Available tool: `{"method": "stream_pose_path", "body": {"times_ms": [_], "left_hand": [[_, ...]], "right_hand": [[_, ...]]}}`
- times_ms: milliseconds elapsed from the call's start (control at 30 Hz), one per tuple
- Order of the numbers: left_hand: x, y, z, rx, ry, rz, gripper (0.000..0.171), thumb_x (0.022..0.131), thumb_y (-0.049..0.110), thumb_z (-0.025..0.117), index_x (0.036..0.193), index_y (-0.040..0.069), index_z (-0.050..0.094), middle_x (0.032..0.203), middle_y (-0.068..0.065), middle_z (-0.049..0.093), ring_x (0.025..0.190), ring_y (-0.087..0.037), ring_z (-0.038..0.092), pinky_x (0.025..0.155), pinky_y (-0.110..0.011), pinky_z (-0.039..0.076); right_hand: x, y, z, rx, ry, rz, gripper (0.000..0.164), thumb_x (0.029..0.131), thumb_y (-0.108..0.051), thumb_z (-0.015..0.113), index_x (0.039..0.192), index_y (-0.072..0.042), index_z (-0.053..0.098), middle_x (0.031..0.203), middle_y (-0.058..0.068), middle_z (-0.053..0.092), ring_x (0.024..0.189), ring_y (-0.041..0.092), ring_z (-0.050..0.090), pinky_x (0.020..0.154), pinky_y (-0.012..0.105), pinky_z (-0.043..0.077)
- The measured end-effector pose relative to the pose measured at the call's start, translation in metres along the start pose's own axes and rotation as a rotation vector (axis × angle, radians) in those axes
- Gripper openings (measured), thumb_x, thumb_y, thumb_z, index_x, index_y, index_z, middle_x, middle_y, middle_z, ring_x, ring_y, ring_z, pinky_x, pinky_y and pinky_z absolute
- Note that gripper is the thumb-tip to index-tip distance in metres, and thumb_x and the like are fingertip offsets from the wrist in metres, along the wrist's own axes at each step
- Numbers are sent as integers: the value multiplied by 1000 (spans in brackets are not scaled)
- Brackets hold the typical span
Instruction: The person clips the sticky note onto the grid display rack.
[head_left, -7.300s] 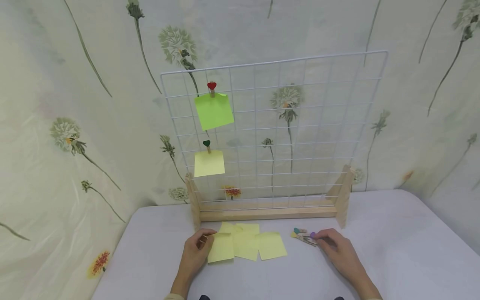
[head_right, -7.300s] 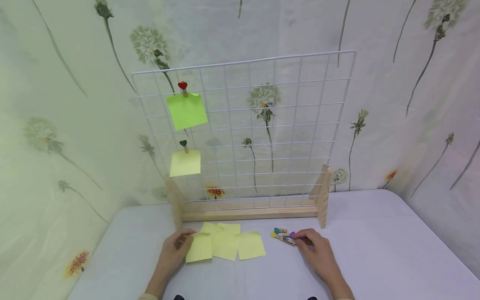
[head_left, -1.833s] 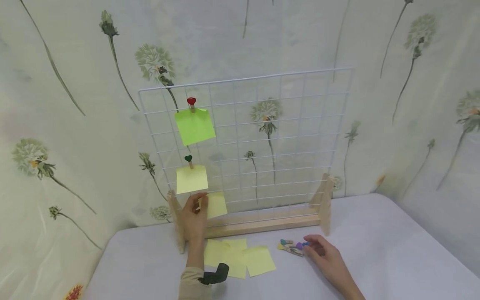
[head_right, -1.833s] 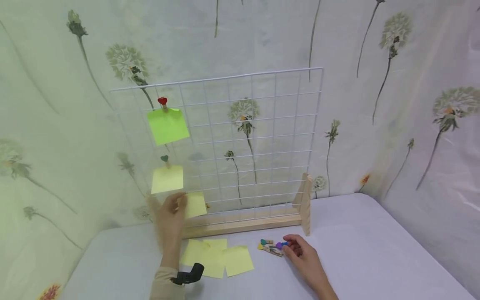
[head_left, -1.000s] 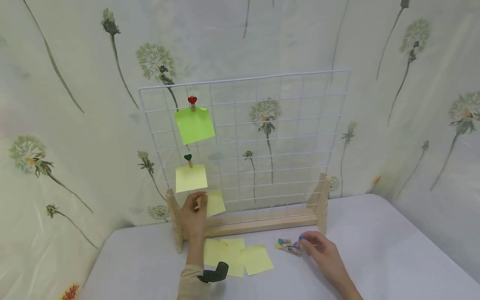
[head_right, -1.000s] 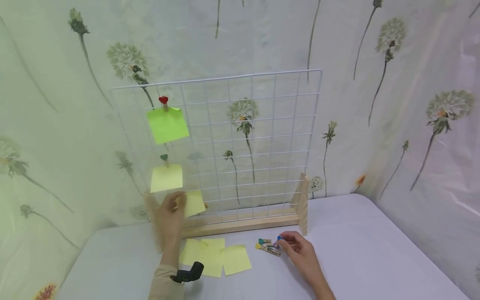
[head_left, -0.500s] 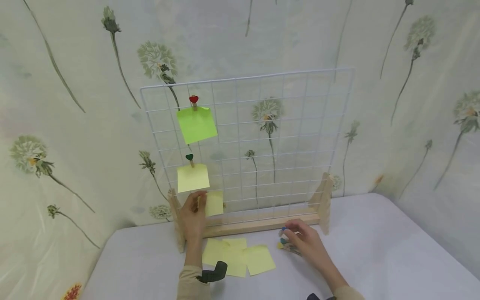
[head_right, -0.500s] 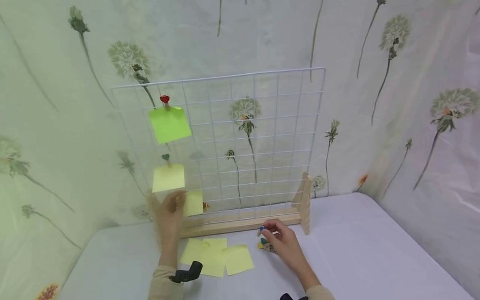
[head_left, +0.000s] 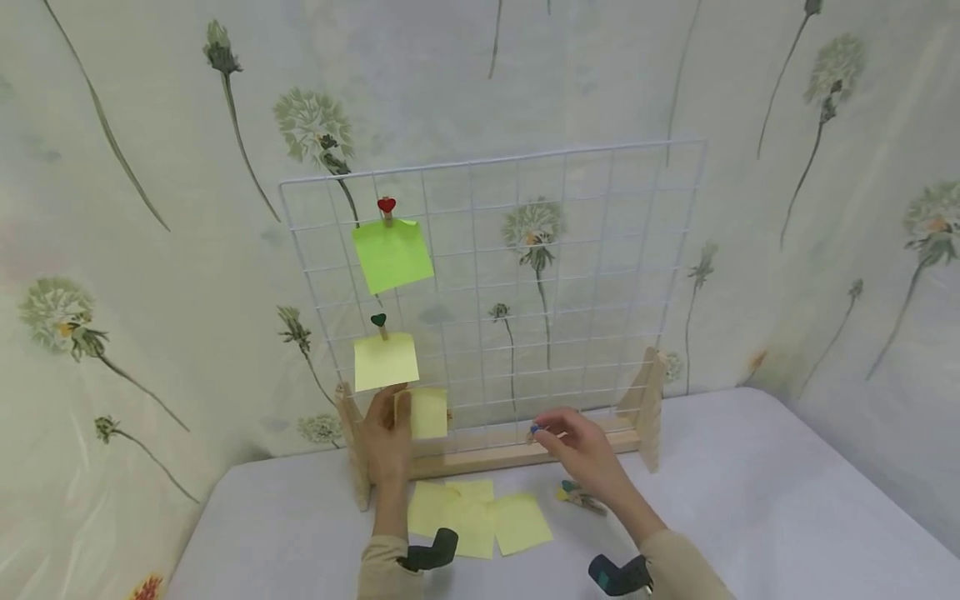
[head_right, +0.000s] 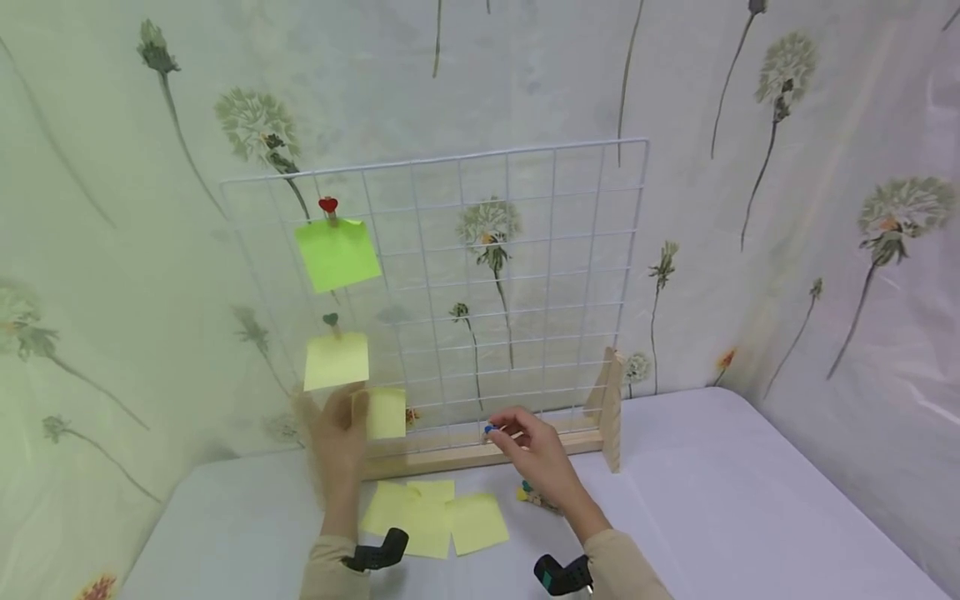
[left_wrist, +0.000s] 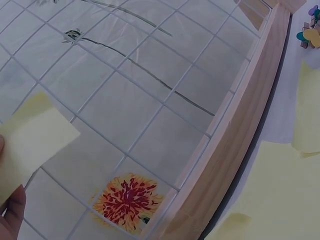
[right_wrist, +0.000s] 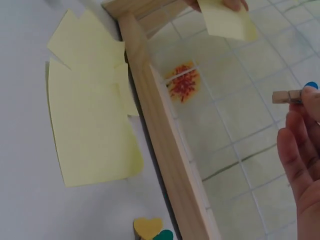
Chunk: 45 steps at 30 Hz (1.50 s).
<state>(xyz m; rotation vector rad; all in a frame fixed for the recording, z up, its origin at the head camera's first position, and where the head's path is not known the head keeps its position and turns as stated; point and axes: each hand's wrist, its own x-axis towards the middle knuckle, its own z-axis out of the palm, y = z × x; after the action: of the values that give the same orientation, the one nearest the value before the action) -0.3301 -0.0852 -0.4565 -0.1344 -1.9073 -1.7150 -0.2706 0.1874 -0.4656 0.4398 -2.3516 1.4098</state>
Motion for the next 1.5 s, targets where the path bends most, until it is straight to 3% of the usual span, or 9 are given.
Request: {"method": "stream_pose_path", "body": {"times_ms": [200,467,567,667,800,900,1033,1300,1500], "left_hand": [[-2,-1,3,-7,14,-33,21,93,24,60,109,12,65,125,-12,62,124,-39,50,99,-54,42],[-2,-3,4,-15,16,-51,21,93,25,60,110,13,64,126,-10,61,126,-37,50,101,-53,42],[-2,-1,3,-5,11,-67,22,93,27,59,111,14,64,129,-8,59,127,-36,50,102,-51,41],[-1,2,3,-10,13,-83,22,93,27,60,110,15,64,130,-8,58,126,-35,50,103,-51,41],[-3,19,4,-37,21,-82,21,92,19,60,109,8,65,129,-14,59,125,-39,50,101,-54,41],[-7,33,2,-53,21,-74,22,92,13,60,109,0,64,127,-19,59,123,-43,50,100,-56,42],[-10,38,-2,-44,29,-86,23,92,12,60,110,-1,63,126,-18,60,123,-41,51,100,-55,42],[-9,36,-6,-46,53,-97,23,91,14,63,108,0,65,123,-20,62,119,-44,54,94,-56,46],[-11,38,-4,-31,34,-101,23,91,16,62,109,2,64,126,-18,61,120,-43,53,93,-57,46]], "right_hand": [[10,-7,3,33,-5,61,20,92,-25,60,110,-16,61,101,-1,66,84,11,60,67,26,55],[13,-39,8,105,-19,32,18,93,-7,57,110,0,58,99,16,65,82,26,63,67,36,56],[15,-50,11,113,-28,0,17,93,-6,57,109,-1,58,100,16,64,80,29,62,67,36,56],[21,-43,19,115,-22,-20,17,93,-10,59,109,-7,59,102,11,65,78,24,63,66,35,56],[30,-31,30,111,-32,8,14,93,-20,60,106,-20,61,98,1,65,77,22,63,66,32,55],[33,-34,35,112,-43,22,11,92,-26,61,103,-25,61,94,-1,66,77,28,63,66,33,55],[37,-37,41,121,-46,17,12,92,-29,61,103,-25,61,92,4,68,76,28,63,64,32,53],[48,-44,53,129,-24,-32,12,91,-29,61,102,-24,62,82,8,67,65,13,59,58,25,50],[52,-47,62,163,-25,-36,13,91,-27,62,103,-20,62,86,6,65,63,30,59,53,27,50]]}}
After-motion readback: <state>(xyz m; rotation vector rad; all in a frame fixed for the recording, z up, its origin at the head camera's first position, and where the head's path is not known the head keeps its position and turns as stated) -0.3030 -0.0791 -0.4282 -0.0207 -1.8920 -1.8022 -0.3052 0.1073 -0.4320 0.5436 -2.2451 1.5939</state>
